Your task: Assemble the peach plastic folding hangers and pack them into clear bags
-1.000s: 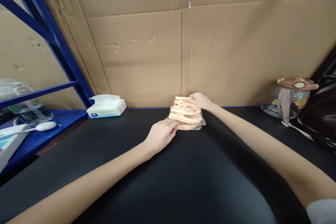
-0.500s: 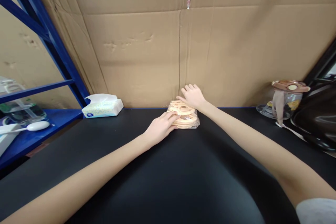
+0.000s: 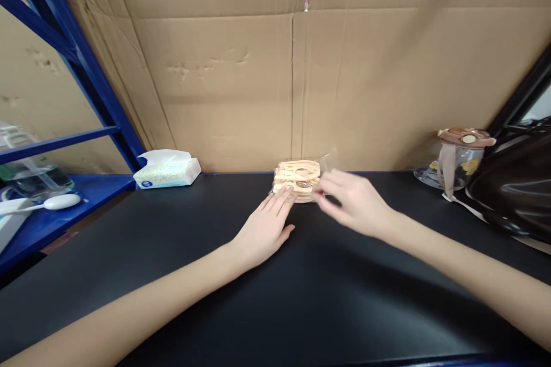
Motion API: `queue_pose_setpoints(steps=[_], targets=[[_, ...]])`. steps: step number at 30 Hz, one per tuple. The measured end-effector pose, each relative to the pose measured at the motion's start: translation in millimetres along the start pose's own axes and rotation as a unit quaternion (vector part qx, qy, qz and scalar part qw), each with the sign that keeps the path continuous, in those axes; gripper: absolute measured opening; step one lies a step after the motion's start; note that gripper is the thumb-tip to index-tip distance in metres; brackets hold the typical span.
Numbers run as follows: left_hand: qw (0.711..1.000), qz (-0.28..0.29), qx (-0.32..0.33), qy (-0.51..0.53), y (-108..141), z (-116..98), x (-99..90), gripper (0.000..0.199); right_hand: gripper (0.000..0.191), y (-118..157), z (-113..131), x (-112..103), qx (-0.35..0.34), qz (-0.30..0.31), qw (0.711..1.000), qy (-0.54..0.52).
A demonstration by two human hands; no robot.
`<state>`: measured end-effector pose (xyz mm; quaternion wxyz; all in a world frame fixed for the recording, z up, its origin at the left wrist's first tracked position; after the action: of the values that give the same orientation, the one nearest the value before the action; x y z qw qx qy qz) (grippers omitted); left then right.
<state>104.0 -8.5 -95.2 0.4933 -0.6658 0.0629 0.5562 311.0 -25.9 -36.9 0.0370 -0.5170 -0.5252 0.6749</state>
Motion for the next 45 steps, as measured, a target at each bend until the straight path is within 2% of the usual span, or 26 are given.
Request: queue_pose_setpoints(steps=[3, 6, 10, 18, 25, 45], targets=[[0.998, 0.045, 0.005, 0.052, 13.5, -17.7, -9.8, 0.048, 0.027, 32.3, 15.1, 5.1, 0.005, 0.086, 0.996, -0.024], [0.991, 0.089, 0.004, 0.102, 16.2, -23.0, -13.9, 0.044, 0.027, 50.8, 14.4, 14.4, 0.013, 0.104, 0.994, -0.02], [0.985, 0.102, 0.008, 0.137, 12.8, -17.9, -13.9, 0.042, 0.03, 59.9, 5.5, 21.5, 0.015, 0.117, 0.991, -0.062], [0.984, 0.123, 0.017, 0.131, 10.5, -18.2, -17.1, 0.044, 0.047, 65.5, 1.8, 22.1, 0.05, 0.173, 0.98, -0.09], [0.984, 0.11, 0.013, 0.139, 11.6, -15.7, -15.2, 0.043, 0.047, 66.0, -0.9, 23.3, 0.054, 0.175, 0.977, -0.111], [0.984, 0.119, 0.025, 0.127, 10.9, -14.6, -15.7, 0.044, 0.048, 62.8, 6.3, 18.2, 0.028, 0.188, 0.979, -0.066]])
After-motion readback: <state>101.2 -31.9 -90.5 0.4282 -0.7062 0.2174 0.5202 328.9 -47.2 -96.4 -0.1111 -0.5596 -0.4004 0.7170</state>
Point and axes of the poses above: each hand's wrist, its own y-axis away from the middle knuckle, its own x-axis out of the palm, z = x × y, the point moved 1 cm from there along -y, towards the middle knuckle, and after that the axes turned 13 degrees about -z, right-handed, at the moved point
